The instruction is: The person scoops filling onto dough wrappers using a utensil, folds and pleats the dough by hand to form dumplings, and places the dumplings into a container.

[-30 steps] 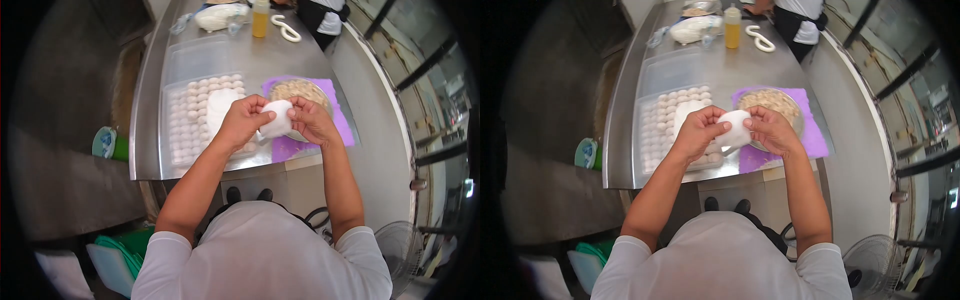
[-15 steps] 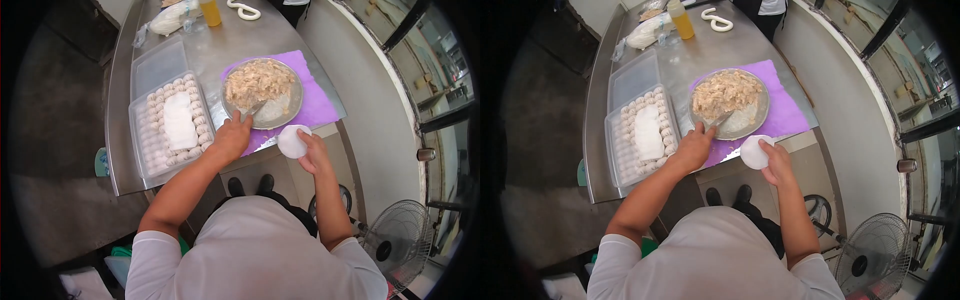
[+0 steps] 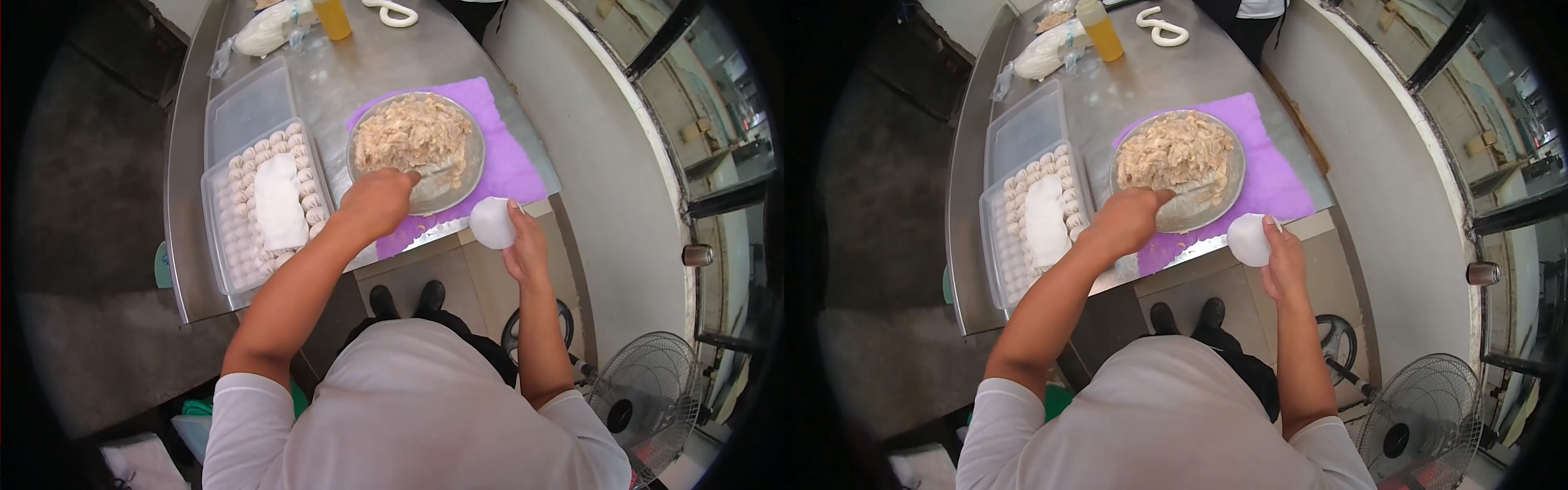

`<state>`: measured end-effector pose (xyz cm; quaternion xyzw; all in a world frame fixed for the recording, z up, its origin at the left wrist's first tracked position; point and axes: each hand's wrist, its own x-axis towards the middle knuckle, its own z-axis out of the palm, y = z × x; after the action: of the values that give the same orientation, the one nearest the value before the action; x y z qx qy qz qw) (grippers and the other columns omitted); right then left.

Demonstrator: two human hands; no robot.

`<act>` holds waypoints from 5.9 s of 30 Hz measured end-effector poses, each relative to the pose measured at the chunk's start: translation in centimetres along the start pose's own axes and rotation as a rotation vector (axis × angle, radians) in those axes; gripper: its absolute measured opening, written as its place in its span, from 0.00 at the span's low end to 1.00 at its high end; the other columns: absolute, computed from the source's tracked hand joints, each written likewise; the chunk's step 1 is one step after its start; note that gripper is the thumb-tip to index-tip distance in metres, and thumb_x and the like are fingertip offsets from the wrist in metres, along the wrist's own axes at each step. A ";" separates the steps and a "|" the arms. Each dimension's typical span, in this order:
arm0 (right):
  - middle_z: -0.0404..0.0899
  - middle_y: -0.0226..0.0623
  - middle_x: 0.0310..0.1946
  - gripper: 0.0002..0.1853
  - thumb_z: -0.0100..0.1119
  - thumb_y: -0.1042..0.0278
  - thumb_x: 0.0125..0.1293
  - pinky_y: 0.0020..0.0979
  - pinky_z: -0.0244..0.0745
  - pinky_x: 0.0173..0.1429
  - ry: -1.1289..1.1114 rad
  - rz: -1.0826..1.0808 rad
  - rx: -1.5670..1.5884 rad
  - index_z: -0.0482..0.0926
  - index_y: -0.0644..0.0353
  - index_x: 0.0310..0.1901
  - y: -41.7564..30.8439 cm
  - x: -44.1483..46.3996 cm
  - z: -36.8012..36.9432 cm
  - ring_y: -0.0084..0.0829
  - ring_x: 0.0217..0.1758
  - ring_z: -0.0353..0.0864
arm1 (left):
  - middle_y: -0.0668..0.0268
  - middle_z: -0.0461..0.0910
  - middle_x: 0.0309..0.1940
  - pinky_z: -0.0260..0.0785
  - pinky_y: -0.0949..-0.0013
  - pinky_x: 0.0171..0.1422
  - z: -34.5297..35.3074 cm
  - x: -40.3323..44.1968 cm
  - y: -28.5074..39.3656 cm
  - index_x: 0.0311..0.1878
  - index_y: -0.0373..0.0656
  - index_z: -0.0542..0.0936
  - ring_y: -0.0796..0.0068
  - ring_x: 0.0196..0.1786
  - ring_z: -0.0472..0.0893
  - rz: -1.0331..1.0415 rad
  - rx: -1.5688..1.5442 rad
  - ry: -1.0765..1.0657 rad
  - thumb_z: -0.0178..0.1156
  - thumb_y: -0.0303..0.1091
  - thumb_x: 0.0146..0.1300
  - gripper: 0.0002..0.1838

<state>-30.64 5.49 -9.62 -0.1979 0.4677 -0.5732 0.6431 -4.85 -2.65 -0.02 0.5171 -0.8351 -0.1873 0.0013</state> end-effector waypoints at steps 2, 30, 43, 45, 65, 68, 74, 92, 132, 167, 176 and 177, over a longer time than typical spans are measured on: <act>0.85 0.39 0.48 0.20 0.56 0.55 0.78 0.35 0.81 0.56 -0.005 0.006 0.002 0.79 0.68 0.56 0.2 0.4 -0.4 0.32 0.50 0.86 | 0.45 0.84 0.47 0.75 0.50 0.59 -0.4 0.5 -0.2 0.66 0.43 0.79 0.45 0.53 0.83 -0.035 -0.027 0.073 0.51 0.17 0.59 0.30; 0.77 0.53 0.60 0.21 0.44 0.64 0.82 0.51 0.77 0.67 -0.098 0.115 0.324 0.67 0.75 0.65 -0.9 3.0 3.5 0.47 0.63 0.80 | 0.45 0.84 0.40 0.77 0.55 0.47 3.8 -6.0 2.3 0.61 0.41 0.82 0.46 0.41 0.85 0.099 -0.385 0.224 0.57 0.15 0.61 0.25; 0.75 0.53 0.65 0.25 0.41 0.57 0.83 0.49 0.72 0.74 -0.111 0.245 0.444 0.67 0.71 0.67 -1.6 1.7 1.5 0.47 0.69 0.77 | 0.46 0.83 0.40 0.75 0.49 0.48 0.0 -7.1 1.8 0.62 0.41 0.81 0.44 0.44 0.83 -0.023 -0.352 0.105 0.56 0.18 0.63 0.24; 0.75 0.52 0.66 0.25 0.41 0.57 0.83 0.50 0.71 0.74 -0.103 0.271 0.486 0.67 0.71 0.67 -0.8 2.1 1.3 0.48 0.70 0.76 | 0.46 0.83 0.39 0.75 0.49 0.48 2.7 -7.8 3.0 0.63 0.41 0.81 0.43 0.43 0.83 0.004 -0.304 0.119 0.56 0.17 0.63 0.24; 0.78 0.47 0.62 0.27 0.44 0.51 0.82 0.47 0.74 0.71 -0.302 0.276 0.250 0.69 0.68 0.67 -1.8 0.3 2.9 0.41 0.66 0.79 | 0.55 0.81 0.34 0.75 0.51 0.41 -3.3 -8.5 4.6 0.59 0.46 0.84 0.51 0.38 0.83 0.120 -0.050 0.120 0.61 0.20 0.55 0.26; 0.80 0.48 0.59 0.24 0.49 0.56 0.81 0.47 0.76 0.68 -0.265 0.236 0.270 0.71 0.71 0.64 -2.5 0.3 2.2 0.42 0.63 0.81 | 0.53 0.81 0.34 0.75 0.50 0.43 -3.3 -7.8 2.7 0.59 0.45 0.84 0.49 0.39 0.83 0.012 -0.028 0.107 0.59 0.19 0.55 0.26; 0.80 0.50 0.59 0.21 0.54 0.64 0.78 0.49 0.77 0.67 -0.314 0.246 0.239 0.72 0.74 0.63 -3.8 -0.5 4.0 0.45 0.62 0.82 | 0.47 0.81 0.46 0.75 0.53 0.51 3.4 -3.7 -1.5 0.63 0.38 0.81 0.45 0.43 0.82 -0.217 0.050 0.192 0.60 0.26 0.63 0.23; 0.72 0.40 0.61 0.26 0.57 0.85 0.67 0.30 0.77 0.58 -0.660 -0.359 -0.550 0.69 0.68 0.68 1.0 -6.3 12.7 0.28 0.57 0.78 | 0.52 0.79 0.58 0.83 0.60 0.58 -1.2 -14.5 -0.8 0.62 0.36 0.72 0.61 0.53 0.86 -0.446 -2.024 0.107 0.56 0.26 0.74 0.16; 0.77 0.36 0.41 0.06 0.63 0.81 0.69 0.23 0.73 0.44 -0.881 -0.512 -0.444 0.83 0.66 0.46 7.7 -25.0 29.7 0.23 0.43 0.76 | 0.62 0.79 0.48 0.78 0.71 0.54 -1.1 -38.5 -6.3 0.54 0.43 0.86 0.74 0.49 0.81 0.228 -1.223 0.974 0.78 0.22 0.53 0.23; 0.77 0.36 0.39 0.08 0.63 0.83 0.65 0.27 0.71 0.38 -0.636 -0.834 -0.689 0.82 0.66 0.46 -11.3 -7.5 12.9 0.30 0.41 0.73 | 0.62 0.79 0.52 0.75 0.70 0.57 -3.3 -8.7 7.1 0.51 0.39 0.84 0.74 0.54 0.80 0.326 -1.323 0.534 0.75 0.19 0.57 0.18; 0.79 0.39 0.38 0.07 0.64 0.82 0.66 0.27 0.72 0.39 -0.513 -0.891 -0.551 0.83 0.67 0.44 -14.9 -4.8 9.3 0.31 0.41 0.75 | 0.60 0.78 0.53 0.74 0.69 0.57 -3.7 -1.5 10.1 0.53 0.36 0.83 0.73 0.53 0.80 0.502 -1.369 0.519 0.72 0.17 0.59 0.18; 0.80 0.40 0.38 0.06 0.63 0.82 0.66 0.27 0.73 0.39 -0.437 -0.719 -0.362 0.83 0.67 0.44 -15.3 -4.6 8.7 0.31 0.41 0.75 | 0.60 0.78 0.53 0.74 0.69 0.57 -3.9 -0.8 10.8 0.53 0.36 0.83 0.73 0.53 0.80 0.486 -1.354 0.484 0.72 0.17 0.59 0.18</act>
<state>-31.44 3.27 8.40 -0.5731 0.3152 -0.6138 0.4420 -13.08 1.08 7.14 0.2314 -0.6047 -0.5348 0.5429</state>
